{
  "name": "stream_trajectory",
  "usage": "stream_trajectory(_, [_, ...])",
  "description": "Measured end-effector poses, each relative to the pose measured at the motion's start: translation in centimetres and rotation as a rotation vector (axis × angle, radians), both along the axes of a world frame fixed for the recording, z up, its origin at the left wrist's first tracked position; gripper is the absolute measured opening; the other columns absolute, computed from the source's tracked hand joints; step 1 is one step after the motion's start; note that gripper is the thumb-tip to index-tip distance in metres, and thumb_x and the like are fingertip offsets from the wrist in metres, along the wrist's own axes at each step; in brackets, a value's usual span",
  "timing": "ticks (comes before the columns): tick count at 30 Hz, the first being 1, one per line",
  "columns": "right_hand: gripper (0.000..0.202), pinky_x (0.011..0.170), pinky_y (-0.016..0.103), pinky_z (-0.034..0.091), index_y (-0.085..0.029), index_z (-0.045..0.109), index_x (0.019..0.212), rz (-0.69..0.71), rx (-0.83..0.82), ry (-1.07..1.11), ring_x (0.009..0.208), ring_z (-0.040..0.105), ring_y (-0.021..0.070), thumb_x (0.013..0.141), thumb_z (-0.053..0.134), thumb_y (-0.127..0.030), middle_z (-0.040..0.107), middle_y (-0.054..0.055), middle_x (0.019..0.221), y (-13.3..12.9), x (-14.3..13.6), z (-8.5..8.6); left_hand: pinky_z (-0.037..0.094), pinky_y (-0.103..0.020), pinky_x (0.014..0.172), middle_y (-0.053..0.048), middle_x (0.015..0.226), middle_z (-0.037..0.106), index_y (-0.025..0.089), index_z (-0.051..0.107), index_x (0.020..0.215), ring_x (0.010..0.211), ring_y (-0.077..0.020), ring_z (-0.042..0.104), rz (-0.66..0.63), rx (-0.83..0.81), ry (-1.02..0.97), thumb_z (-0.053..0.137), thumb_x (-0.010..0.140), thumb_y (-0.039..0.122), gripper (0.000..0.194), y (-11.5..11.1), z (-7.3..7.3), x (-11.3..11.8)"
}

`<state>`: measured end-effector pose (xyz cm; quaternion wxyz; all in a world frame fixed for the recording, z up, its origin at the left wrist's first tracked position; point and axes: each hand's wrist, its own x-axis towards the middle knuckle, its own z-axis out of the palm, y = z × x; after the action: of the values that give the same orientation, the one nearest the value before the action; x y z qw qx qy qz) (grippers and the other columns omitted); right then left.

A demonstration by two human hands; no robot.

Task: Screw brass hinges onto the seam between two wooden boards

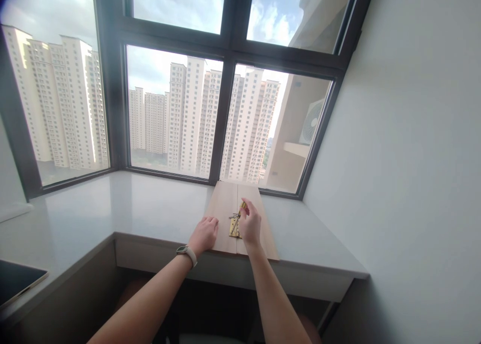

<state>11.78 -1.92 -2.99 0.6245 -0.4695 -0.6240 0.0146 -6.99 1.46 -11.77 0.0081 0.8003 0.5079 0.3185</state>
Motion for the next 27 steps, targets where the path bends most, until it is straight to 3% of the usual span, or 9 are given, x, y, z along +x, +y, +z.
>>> stream_trajectory(4, [0.035,0.086,0.04,0.06,-0.023,0.07,0.125,-0.008,0.011,-0.028,0.094,0.071,0.024,0.099,0.056,-0.041,0.074,0.011,0.114,-0.14,-0.13,0.01,0.04,-0.039,0.102,-0.014,0.117,0.066,0.018,0.065,0.113,0.115,-0.0275,0.055,0.006,0.007,0.01,0.038,0.106,0.028,0.03,0.01,0.01,-0.03])
stream_trajectory(10, [0.032,0.082,0.041,0.059,-0.022,0.074,0.116,-0.159,0.076,-0.041,0.082,0.067,0.0231,0.095,0.063,-0.044,0.07,0.011,0.099,0.31,0.21,-0.41,0.04,-0.039,0.102,-0.014,0.118,0.066,0.019,0.065,0.112,0.116,-0.0272,0.055,-0.001,0.013,0.005,0.038,0.106,0.027,0.029,0.1,-0.06,-0.05])
stream_trajectory(19, [0.039,0.088,0.04,0.061,-0.021,0.073,0.125,-0.012,0.044,0.033,0.096,0.072,0.0239,0.097,0.057,-0.043,0.074,0.012,0.119,0.13,-0.26,-0.54,0.039,-0.039,0.103,-0.014,0.119,0.066,0.018,0.065,0.115,0.118,-0.0277,0.055,0.017,-0.01,0.01,0.037,0.106,0.028,0.031,-0.26,0.35,0.09])
stream_trajectory(27, [0.038,0.083,0.043,0.059,-0.021,0.076,0.115,-0.145,0.035,-0.002,0.082,0.069,0.0247,0.092,0.064,-0.049,0.077,0.012,0.102,0.51,0.3,-0.5,0.038,-0.042,0.104,-0.016,0.121,0.066,0.018,0.065,0.113,0.119,-0.0287,0.054,0.005,-0.038,0.012,0.038,0.105,0.027,0.029,-0.5,0.69,0.01])
